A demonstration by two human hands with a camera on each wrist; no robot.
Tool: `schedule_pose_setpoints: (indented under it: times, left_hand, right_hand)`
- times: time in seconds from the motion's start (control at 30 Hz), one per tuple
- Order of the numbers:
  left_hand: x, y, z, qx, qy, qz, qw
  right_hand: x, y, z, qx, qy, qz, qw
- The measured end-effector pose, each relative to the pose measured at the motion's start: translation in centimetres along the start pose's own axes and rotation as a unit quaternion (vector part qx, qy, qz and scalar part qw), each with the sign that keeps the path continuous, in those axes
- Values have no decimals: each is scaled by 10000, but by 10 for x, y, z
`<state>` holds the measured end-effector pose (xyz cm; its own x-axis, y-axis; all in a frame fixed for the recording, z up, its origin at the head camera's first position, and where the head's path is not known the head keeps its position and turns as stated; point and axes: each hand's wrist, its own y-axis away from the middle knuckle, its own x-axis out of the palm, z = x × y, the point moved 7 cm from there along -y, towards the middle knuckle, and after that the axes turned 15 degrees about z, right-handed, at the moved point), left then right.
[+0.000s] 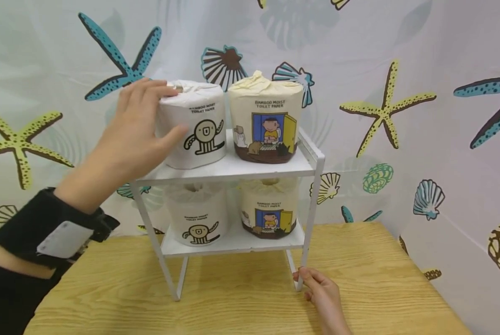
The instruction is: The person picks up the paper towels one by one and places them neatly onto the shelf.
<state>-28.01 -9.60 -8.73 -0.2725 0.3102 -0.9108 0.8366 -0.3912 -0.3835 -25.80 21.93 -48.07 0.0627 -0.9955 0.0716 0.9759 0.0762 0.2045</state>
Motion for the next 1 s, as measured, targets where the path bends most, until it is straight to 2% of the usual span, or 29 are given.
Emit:
schedule_pose_setpoints:
  times: [0.07,0.2,0.33,0.5,0.77,0.87,1.0]
  left_hand:
    - [1,-1,-7,-35,-248,-146,9996]
    - [6,-3,-20,91,-727,-521,9960]
    - [10,-3,-24,61,-787,-761,9940]
    - [11,-4,-21,-5,-451,-765,9961]
    - [8,-8,-3,143,239,-441,9986]
    - [7,-7,5,288,625,-377,9969]
    - [5,-5,14,544,1118,-466,9912]
  right_hand:
    - [0,0,0,1,12,-10,10000]
    - [0,0,0,6,-7,-23,10000]
    - [0,0,0,16,-62,-55,10000]
    - [-1,0,0,47,-39,-83,9999]
    - [-1,-1,1,12,32,-58,10000]
    - [-1,-1,0,28,54,-36,10000]
    - [-2,-1,1,15,34,-56,10000]
